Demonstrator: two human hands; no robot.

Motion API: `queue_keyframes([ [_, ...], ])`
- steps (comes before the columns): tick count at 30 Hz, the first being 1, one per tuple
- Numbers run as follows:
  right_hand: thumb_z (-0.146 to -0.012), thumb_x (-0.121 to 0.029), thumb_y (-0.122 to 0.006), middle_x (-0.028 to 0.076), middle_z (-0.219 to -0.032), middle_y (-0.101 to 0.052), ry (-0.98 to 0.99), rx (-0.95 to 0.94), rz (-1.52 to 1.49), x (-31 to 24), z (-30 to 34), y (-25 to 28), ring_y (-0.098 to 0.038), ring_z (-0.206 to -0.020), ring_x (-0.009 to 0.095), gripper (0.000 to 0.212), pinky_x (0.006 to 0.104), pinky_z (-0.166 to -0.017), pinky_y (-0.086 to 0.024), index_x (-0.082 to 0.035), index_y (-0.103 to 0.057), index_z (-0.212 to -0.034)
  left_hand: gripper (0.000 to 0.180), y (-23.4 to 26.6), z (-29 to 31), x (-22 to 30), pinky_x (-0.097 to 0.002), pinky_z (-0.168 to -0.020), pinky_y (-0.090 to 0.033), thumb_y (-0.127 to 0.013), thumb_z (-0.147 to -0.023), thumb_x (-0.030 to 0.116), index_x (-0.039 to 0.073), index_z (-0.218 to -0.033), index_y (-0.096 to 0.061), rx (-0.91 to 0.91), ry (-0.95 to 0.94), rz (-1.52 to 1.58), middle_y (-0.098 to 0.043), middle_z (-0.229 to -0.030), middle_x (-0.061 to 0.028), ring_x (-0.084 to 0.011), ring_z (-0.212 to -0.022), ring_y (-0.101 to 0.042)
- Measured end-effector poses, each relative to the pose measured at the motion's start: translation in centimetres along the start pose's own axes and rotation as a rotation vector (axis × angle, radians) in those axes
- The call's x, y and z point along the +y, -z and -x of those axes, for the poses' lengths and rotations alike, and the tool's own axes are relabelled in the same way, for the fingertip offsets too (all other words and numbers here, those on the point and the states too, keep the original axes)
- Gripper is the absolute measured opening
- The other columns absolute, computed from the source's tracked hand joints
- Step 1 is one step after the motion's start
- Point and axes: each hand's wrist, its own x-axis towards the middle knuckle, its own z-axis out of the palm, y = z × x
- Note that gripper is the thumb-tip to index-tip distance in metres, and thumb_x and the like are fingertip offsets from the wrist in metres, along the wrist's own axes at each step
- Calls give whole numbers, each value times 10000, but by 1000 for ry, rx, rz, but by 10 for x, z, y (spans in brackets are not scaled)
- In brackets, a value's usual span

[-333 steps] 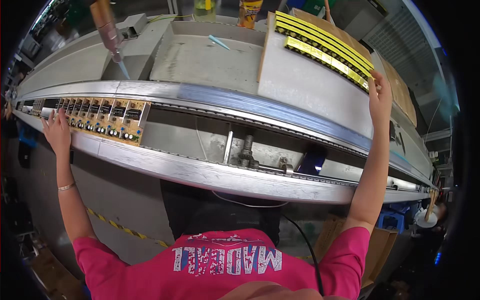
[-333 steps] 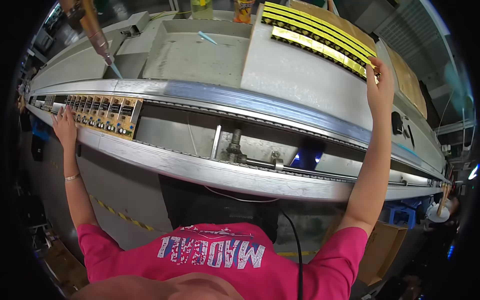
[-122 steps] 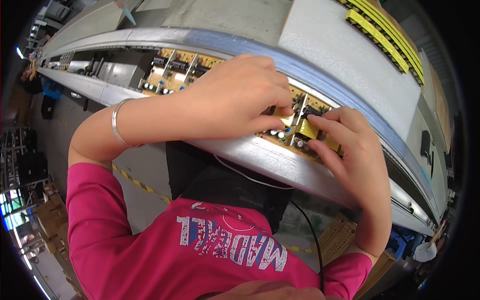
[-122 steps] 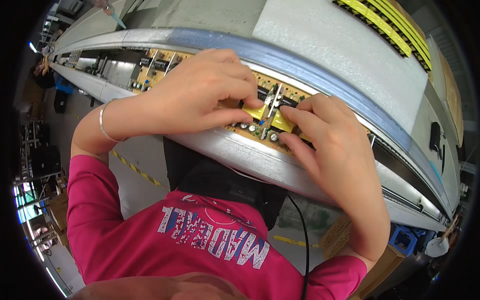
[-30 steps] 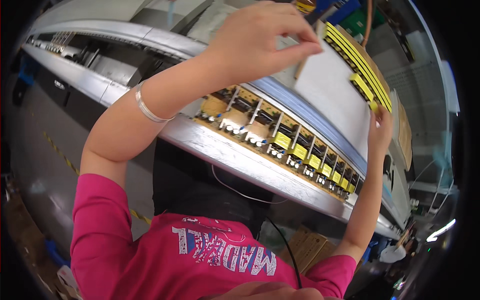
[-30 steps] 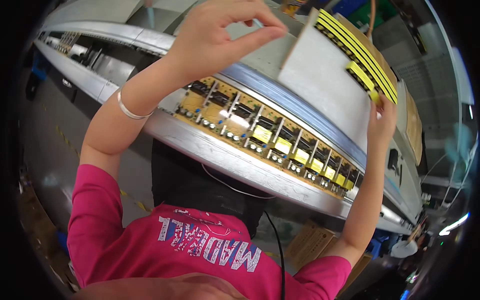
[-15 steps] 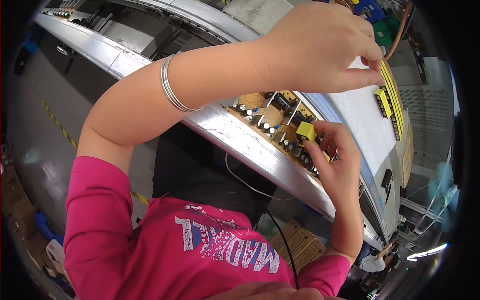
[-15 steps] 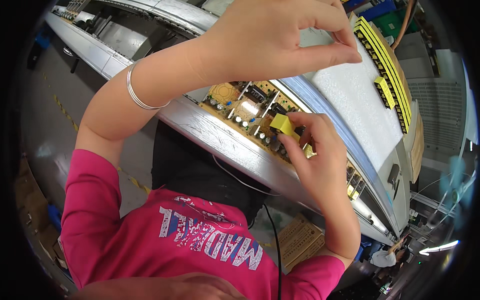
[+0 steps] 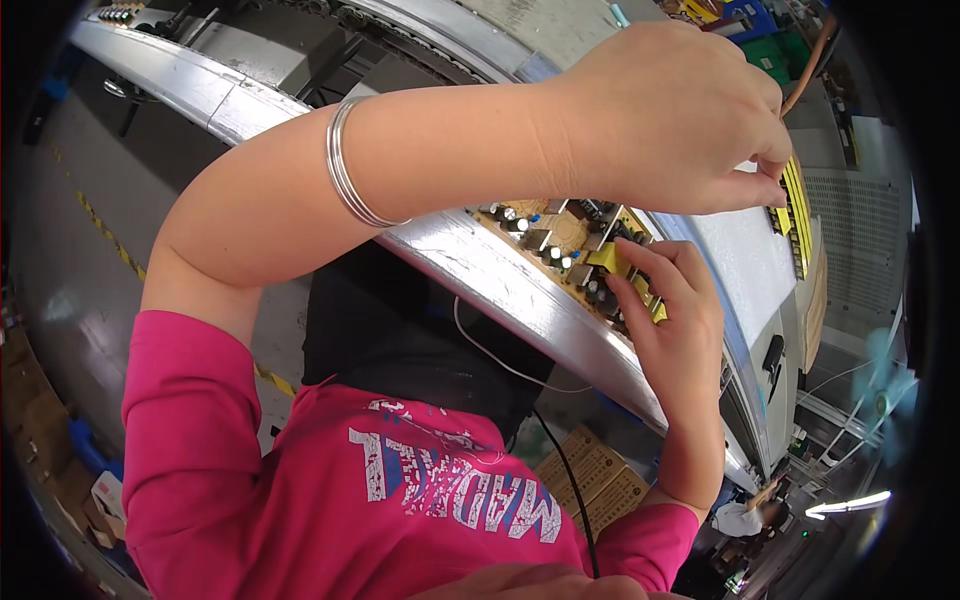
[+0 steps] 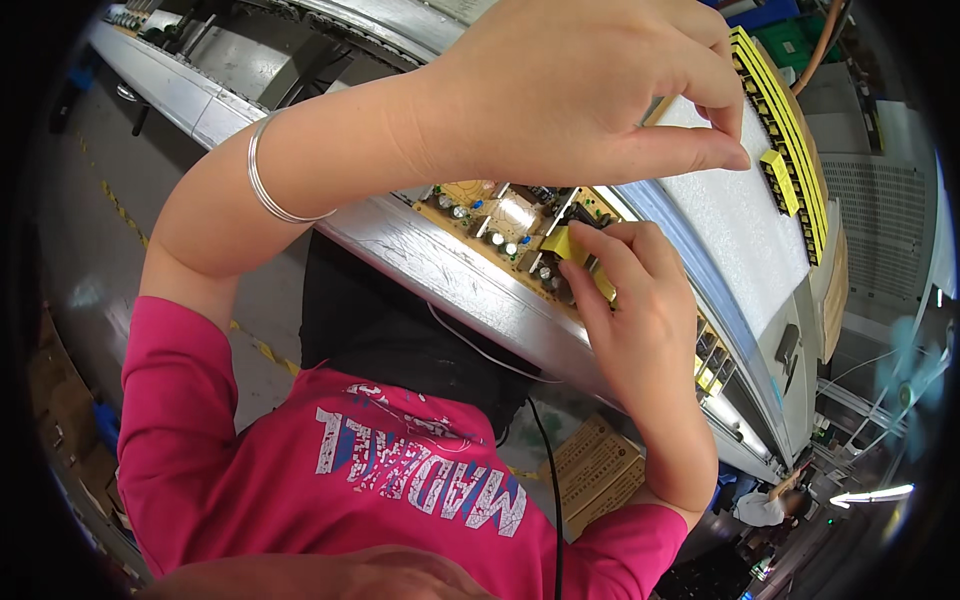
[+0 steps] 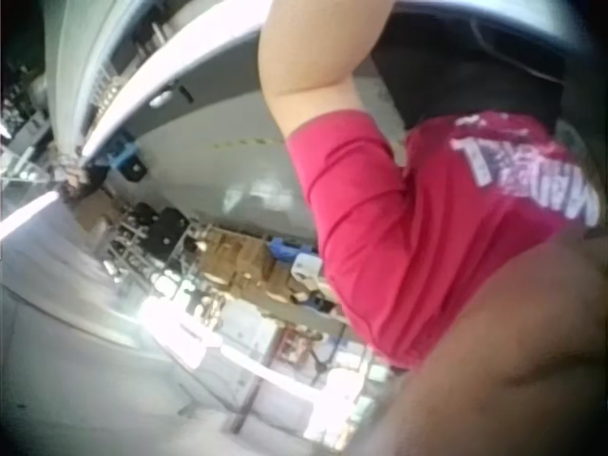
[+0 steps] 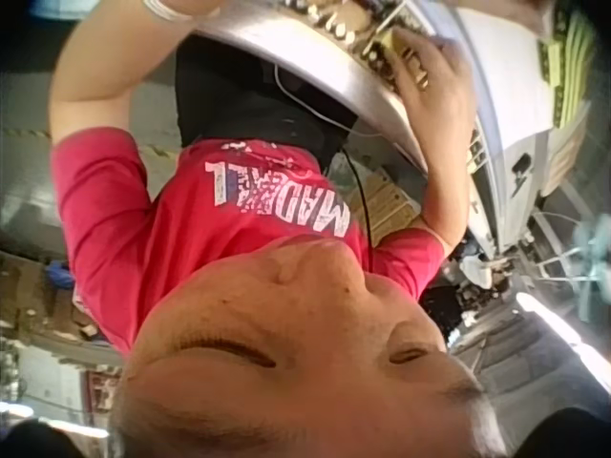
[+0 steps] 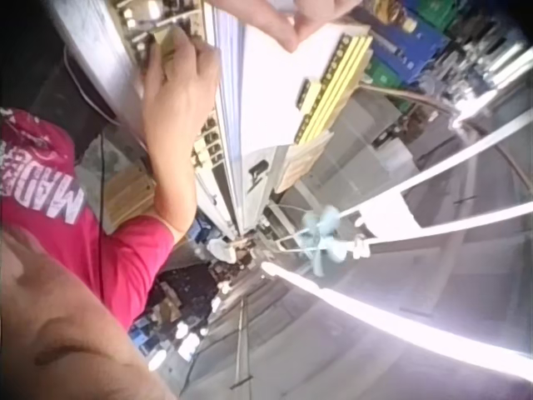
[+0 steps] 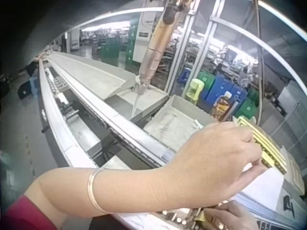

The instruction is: Assembling and testing electronic components on a production line conveyor.

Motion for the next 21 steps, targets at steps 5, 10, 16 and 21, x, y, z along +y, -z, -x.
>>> queue_keyframes([
  [5,-846,-58,-758,82,-1028,-641,7,-29,-6,5,2,4,-582,-820,197,261,303,-742,-478,-2,-733,-1101,224,-5,1,-5,-339,-637,-510,-683,-899,365,188,-814,-792,-18,-27,1,-708,-838,26,-191,-737,-675],
  [10,-853,-103,-766,87,-1060,-655,-51,78,5,32,-8,35,-611,-870,218,293,335,-790,-490,-36,-730,-1136,187,12,-1,-2,-353,-798,-483,-649,-947,262,87,-963,-713,-298,185,254,-648,-949,-64,-236,-871,-612],
  [16,-922,-144,-732,102,-1135,-656,-193,592,542,183,-31,77,-641,-991,244,341,354,-882,-530,-54,-670,-1244,228,2,5,-11,-322,-647,-498,-683,-921,350,160,-829,-768,-61,73,22,-675,-831,28,-186,-727,-639],
  [21,-936,-127,-719,108,-1133,-653,-245,572,397,224,-23,58,-651,-1002,234,355,335,-865,-551,-41,-645,-1272,227,4,8,-13,-311,-657,-491,-683,-936,339,146,-840,-754,-98,81,-15,-652,-816,33,-185,-718,-612],
])
